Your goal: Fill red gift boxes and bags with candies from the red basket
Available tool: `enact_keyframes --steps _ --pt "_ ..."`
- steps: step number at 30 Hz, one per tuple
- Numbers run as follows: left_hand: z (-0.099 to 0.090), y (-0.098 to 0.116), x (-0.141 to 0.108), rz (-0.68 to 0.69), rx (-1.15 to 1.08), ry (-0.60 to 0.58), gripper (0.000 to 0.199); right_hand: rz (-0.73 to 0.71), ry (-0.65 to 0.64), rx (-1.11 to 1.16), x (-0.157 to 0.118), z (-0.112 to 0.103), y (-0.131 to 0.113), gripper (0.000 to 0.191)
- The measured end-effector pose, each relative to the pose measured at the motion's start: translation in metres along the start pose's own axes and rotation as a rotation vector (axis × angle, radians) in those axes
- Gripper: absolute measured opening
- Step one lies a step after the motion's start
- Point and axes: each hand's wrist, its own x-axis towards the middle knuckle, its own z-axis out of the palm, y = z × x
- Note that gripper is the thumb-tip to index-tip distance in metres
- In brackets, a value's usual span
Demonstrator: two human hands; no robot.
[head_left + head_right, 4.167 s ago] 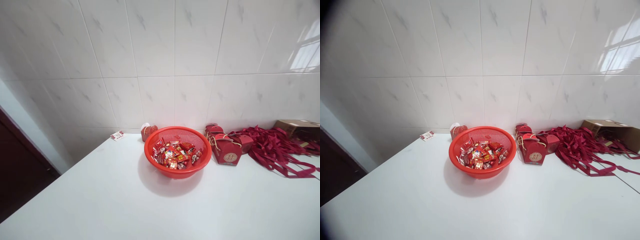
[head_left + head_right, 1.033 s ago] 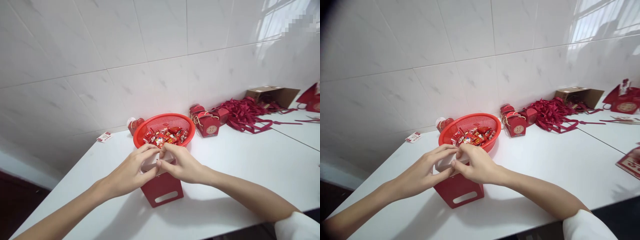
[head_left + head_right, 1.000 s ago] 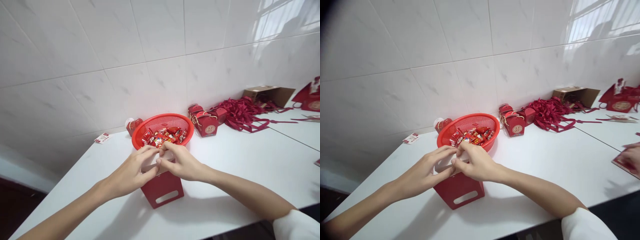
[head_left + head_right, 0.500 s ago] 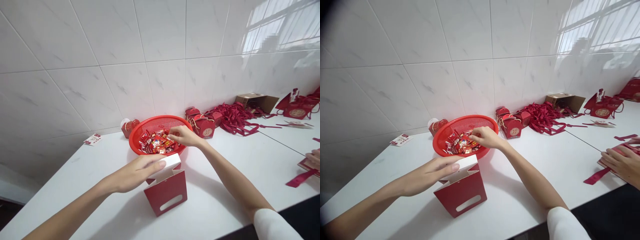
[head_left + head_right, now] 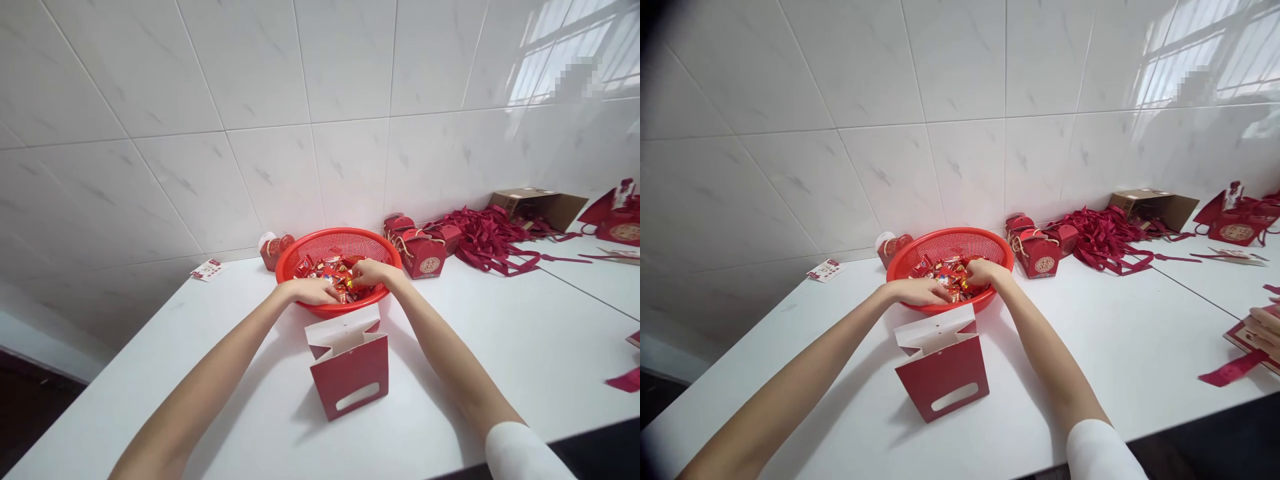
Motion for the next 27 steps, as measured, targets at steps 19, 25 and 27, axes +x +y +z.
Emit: enact_keyframes --steps 19,25,27 --pt "0.02 0.002 0.038 -0.17 0.317 -0.052 0.063 0.099 -0.031 -0.084 0.0 0.01 -0.002 0.032" --pt "0.023 -0.009 0.036 -0.177 0.17 0.108 0.045 0.072 0.126 -0.014 0.0 0.008 0.0 0.025" --pt "0.023 -0.015 0.038 -0.178 0.027 0.233 0.041 0.036 0.18 0.044 0.0 0.008 0.0 0.026"
